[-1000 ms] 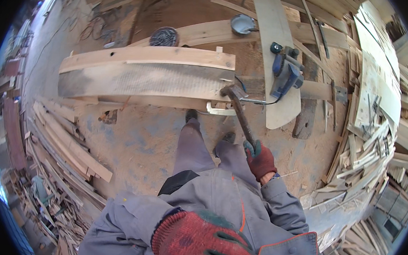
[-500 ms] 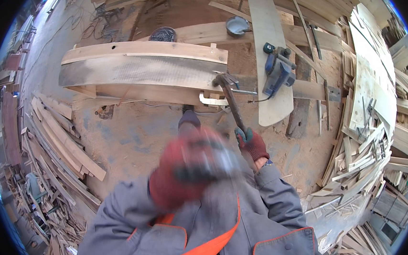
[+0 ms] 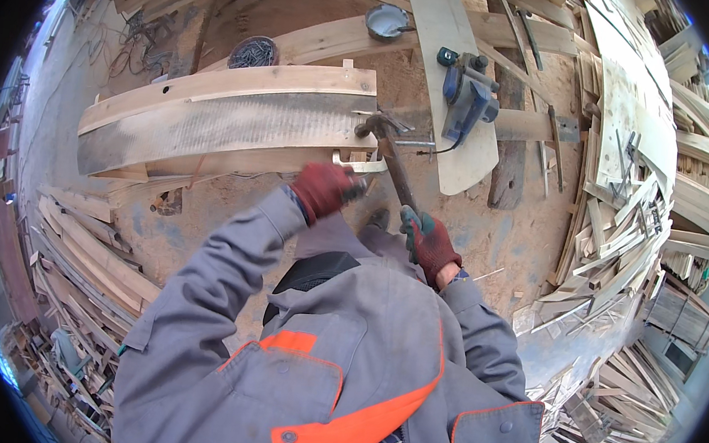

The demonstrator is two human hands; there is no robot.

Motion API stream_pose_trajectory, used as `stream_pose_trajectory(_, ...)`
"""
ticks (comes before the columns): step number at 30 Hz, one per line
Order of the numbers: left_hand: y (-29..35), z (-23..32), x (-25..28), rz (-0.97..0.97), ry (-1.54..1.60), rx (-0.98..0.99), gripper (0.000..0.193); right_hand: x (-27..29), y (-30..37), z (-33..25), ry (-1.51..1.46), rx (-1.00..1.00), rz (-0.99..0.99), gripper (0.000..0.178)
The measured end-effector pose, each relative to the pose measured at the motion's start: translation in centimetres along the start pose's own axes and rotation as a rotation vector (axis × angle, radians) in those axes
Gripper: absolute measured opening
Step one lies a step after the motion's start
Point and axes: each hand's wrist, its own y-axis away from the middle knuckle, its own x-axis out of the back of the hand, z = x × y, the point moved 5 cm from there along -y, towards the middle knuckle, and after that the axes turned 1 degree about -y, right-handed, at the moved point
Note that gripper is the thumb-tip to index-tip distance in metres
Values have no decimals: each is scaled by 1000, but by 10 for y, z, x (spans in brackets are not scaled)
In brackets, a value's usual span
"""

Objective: The person assembles a wooden frame by hammering nails into pre-drilled holes, using a clamp to hold pieces together, and a nail gun to fasten joints. They repeatedly adjust and align the frame components on a workbench.

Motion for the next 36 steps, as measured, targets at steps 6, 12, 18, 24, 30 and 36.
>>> stream_pose_trajectory(6,-12,73,-33,-198,258,25,20,1,10,-24,249,228,143,38)
stream_pose_trajectory(12,2,76,-38,-162,244,223,23,-11,11,-21,302,266,153,34)
stream_pose_trajectory(18,19,57,-67,-215,210,442,27,-18,12,-19,166,226,106,31)
stream_pose_trajectory(24,19,-42,-32,313,714,843,21,-12,13,-22,212,136,107,37)
stream_pose_trajectory(30,-67,-151,-26,478,1111,630,12,-7,11,-28,243,134,101,40)
stream_pose_trajectory(36,-91,-179,-45,240,379,595,24,-1,11,-29,240,96,85,41)
